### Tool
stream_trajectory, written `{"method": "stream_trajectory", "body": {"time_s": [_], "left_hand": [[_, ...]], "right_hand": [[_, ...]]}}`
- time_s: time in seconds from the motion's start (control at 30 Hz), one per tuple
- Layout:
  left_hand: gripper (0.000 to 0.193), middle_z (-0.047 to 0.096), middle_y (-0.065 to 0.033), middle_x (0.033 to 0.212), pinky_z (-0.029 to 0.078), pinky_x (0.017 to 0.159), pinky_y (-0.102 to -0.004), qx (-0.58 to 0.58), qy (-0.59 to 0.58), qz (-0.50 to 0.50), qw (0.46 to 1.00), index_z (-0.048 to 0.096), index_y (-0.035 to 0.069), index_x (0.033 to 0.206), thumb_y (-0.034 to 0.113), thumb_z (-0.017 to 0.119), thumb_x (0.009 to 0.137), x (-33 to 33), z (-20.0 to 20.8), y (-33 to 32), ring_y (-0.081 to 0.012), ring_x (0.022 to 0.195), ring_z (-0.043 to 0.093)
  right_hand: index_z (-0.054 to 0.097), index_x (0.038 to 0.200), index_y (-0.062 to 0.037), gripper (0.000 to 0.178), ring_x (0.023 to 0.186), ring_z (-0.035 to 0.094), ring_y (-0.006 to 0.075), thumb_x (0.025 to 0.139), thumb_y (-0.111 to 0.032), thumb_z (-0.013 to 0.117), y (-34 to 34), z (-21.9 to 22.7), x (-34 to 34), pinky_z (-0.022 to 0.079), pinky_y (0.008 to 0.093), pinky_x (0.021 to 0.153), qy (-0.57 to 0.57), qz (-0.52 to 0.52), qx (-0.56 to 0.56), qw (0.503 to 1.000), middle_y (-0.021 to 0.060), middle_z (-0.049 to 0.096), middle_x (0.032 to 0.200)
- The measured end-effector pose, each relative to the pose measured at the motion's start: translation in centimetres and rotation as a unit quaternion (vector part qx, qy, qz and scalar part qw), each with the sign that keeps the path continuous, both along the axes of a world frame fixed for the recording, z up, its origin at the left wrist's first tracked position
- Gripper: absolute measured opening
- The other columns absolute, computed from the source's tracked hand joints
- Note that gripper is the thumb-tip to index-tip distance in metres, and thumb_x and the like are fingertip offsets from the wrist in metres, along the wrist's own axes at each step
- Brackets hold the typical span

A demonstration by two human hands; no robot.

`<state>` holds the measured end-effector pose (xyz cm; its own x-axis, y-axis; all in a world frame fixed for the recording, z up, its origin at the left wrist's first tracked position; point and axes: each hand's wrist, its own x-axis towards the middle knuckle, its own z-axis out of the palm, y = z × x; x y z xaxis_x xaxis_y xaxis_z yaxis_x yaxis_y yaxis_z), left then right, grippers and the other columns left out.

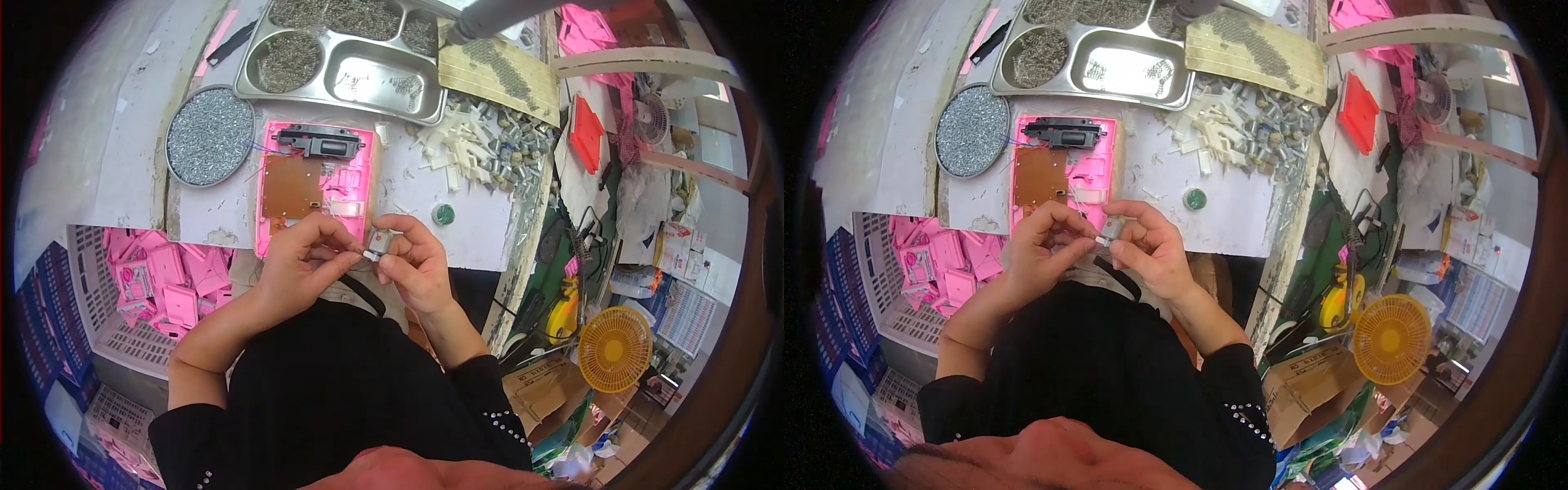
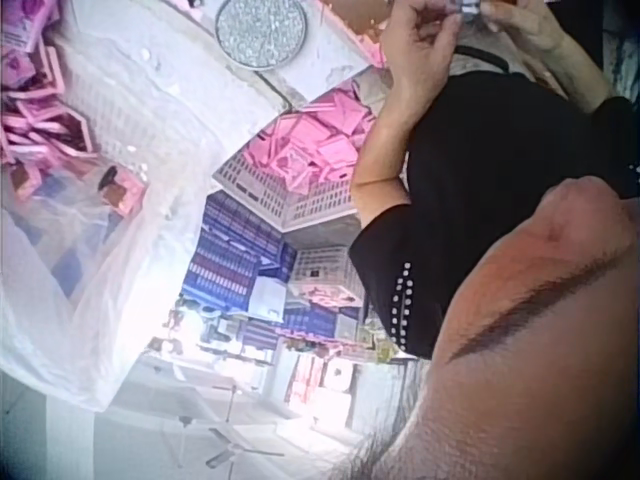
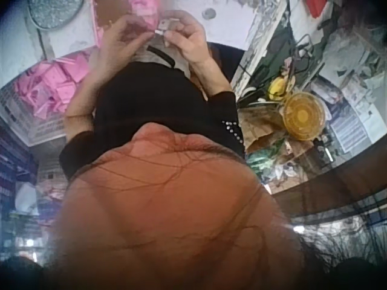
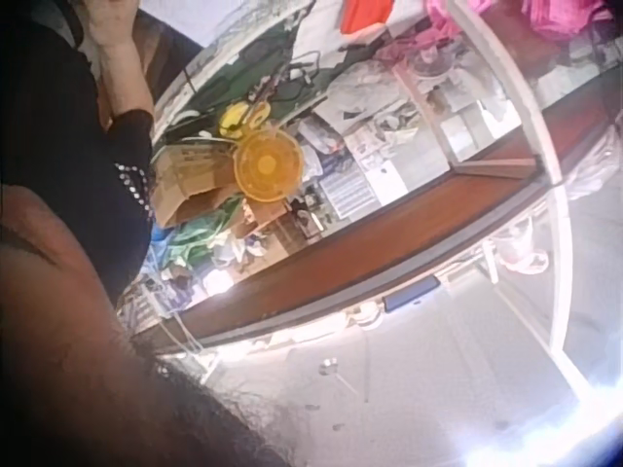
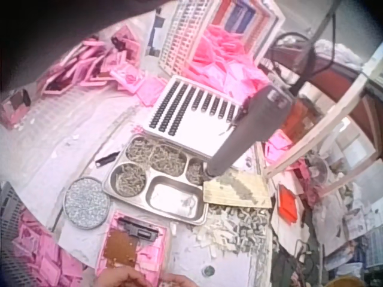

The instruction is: Assembling and soldering components inside a pink plastic toy housing.

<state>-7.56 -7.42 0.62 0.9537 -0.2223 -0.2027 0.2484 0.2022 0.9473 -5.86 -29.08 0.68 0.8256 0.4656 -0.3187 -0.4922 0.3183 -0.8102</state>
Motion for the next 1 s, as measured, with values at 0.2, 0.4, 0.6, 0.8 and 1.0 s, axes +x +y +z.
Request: {"method": "stream_trajectory", "body": {"time_s": [0.2, 0.4, 0.6, 0.8, 1.0], "left_hand": [[0.018, 0.066, -0.0066, 0.101, 0.062, 0.084, -0.0279, 0.021, -0.016, -0.016, 1.000, 0.061, -0.002, 0.107, -0.003, 0.071, 0.093, 0.1, -0.4, 0.2, -0.0118, 0.097, 0.069], [0.016, 0.067, -0.0078, 0.099, 0.062, 0.081, -0.0297, -0.005, -0.008, 0.029, 1.000, 0.063, -0.002, 0.105, -0.004, 0.071, 0.091, -0.2, 0.1, 0.0, -0.0131, 0.091, 0.070], [0.022, 0.071, -0.0131, 0.094, 0.061, 0.078, -0.0323, 0.290, -0.371, 0.049, 0.881, 0.065, 0.000, 0.105, -0.005, 0.075, 0.086, 0.1, -0.5, 1.2, -0.0203, 0.086, 0.072], [0.020, 0.072, -0.0129, 0.097, 0.060, 0.077, -0.0337, 0.104, -0.252, 0.082, 0.958, 0.066, 0.000, 0.103, -0.008, 0.074, 0.086, -0.5, -0.8, 1.6, -0.0218, 0.088, 0.072], [0.017, 0.070, -0.0133, 0.104, 0.057, 0.084, -0.0335, 0.038, -0.185, 0.063, 0.980, 0.064, 0.001, 0.100, -0.008, 0.071, 0.087, -0.7, -0.6, 2.6, -0.0241, 0.095, 0.070]], "right_hand": [[0.052, 0.142, -0.0005, 0.047, 0.073, 0.060, 0.0063, 0.097, -0.005, 0.066, 0.6, 0.4, 0.3, 0.046, 0.0217, 0.066, -0.022, 0.020, -0.053, 0.998, -0.0004, 0.061, 0.079], [0.057, 0.136, -0.0022, 0.052, 0.071, 0.063, 0.0143, 0.087, -0.003, 0.076, 0.5, 0.1, 0.3, 0.049, 0.0285, 0.060, -0.383, 0.063, -0.309, 0.868, 0.0072, 0.067, 0.083], [0.069, 0.116, -0.0039, 0.045, 0.078, 0.068, 0.0288, 0.073, -0.001, 0.082, 1.7, 2.5, 2.5, 0.054, 0.0362, 0.065, -0.498, 0.035, -0.337, 0.798, 0.0130, 0.071, 0.096], [0.070, 0.112, -0.0037, 0.045, 0.082, 0.067, 0.0310, 0.068, 0.000, 0.082, 2.2, 1.8, 2.9, 0.055, 0.0384, 0.069, -0.578, 0.039, -0.258, 0.773, 0.0115, 0.070, 0.100], [0.069, 0.115, -0.0039, 0.046, 0.086, 0.067, 0.0310, 0.070, 0.001, 0.080, 2.8, 1.1, 3.7, 0.056, 0.0390, 0.070, -0.608, 0.066, -0.224, 0.759, 0.0122, 0.069, 0.103]]}}
